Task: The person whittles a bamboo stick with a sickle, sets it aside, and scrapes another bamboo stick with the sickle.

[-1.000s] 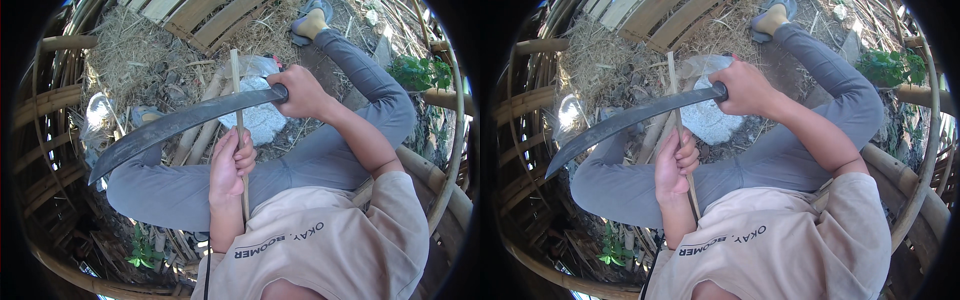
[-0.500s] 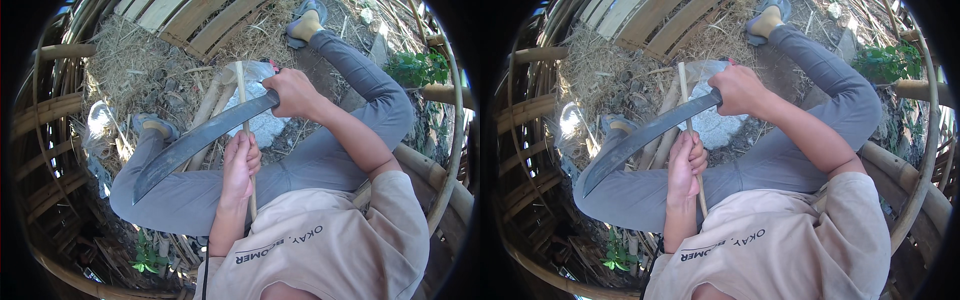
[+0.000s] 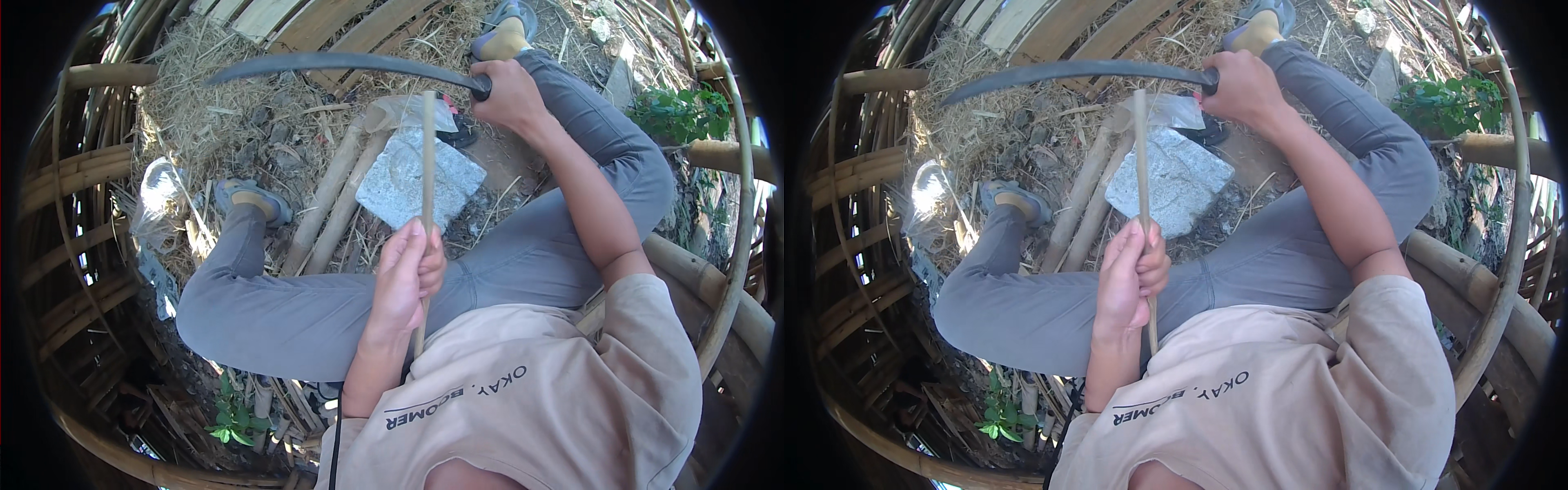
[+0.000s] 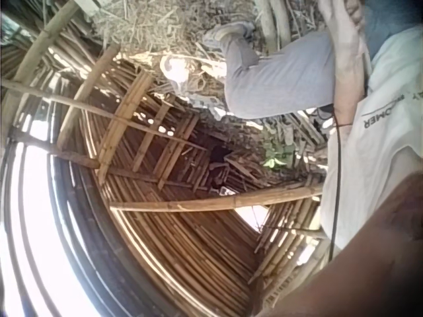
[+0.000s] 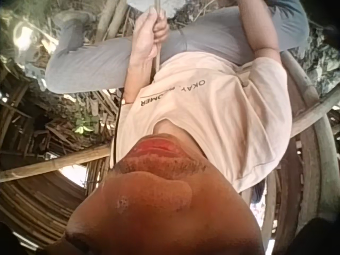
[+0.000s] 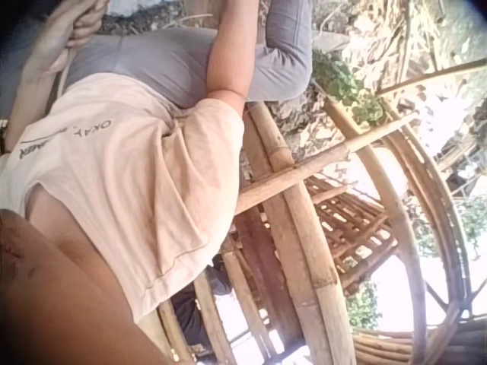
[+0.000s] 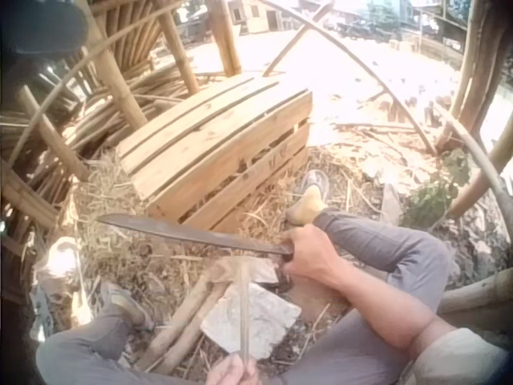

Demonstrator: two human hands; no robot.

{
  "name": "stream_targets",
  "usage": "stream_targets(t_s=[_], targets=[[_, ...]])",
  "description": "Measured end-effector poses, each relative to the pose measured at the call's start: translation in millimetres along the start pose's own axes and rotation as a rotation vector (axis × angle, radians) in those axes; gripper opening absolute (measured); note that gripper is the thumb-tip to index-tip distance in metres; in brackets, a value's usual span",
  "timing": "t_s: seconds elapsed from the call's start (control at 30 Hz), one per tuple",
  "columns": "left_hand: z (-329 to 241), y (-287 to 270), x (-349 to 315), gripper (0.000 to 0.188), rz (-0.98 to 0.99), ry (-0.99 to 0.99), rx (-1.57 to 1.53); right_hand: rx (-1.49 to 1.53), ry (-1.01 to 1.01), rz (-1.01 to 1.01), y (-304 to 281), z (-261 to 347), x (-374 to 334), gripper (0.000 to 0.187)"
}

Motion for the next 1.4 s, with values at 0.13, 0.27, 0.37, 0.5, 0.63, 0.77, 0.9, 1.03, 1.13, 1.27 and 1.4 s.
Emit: stream_targets(t_s=[0.13,0.27,0.37,0.5,0.63,0.77,0.9,1.03,1.13,1.27,1.4], targets=[[8,9,10,0.030,-0.018,-0.104,0.070,0.023,0.087,-0.164,-12,-37,14,0.030],[-12,-14,10,0.032,-0.082,0.002,0.011,0.248,-0.113,-0.217,-27,-26,1,0.030],[-14,-17,12,0.032,-0.120,0.018,0.017,0.397,-0.122,-0.126,-22,1,-5,0.031],[-19,-24,14,0.031,-0.206,0.080,0.063,0.403,-0.196,0.095,-3,28,-27,0.027],[-18,-25,16,0.031,-0.249,0.075,0.071,0.377,-0.259,0.258,7,60,-52,0.021],[-13,-27,20,0.030,-0.288,0.092,0.110,0.305,-0.322,0.357,18,77,-71,0.015],[-2,-23,21,0.029,-0.341,0.113,0.246,0.200,-0.320,0.359,19,83,-75,0.018],[3,-20,19,0.028,-0.337,0.125,0.333,0.147,-0.256,0.221,32,61,-59,0.025],[3,-20,19,0.027,-0.338,0.128,0.339,0.146,-0.211,0.291,32,60,-52,0.027],[3,-19,21,0.026,-0.354,0.136,0.362,0.097,-0.251,0.228,32,55,-45,0.027],[-2,-19,21,0.027,-0.345,0.158,0.351,0.058,-0.273,0.163,29,51,-35,0.028]])
Point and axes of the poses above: each hand's wrist, its own x-axis towards the middle knuckle, its own y-axis out of the palm, z = x × y, the point moved 3 cm from there along x, towards the middle knuckle, and after that the axes turned 5 degrees about y, right-handed, at the moved point
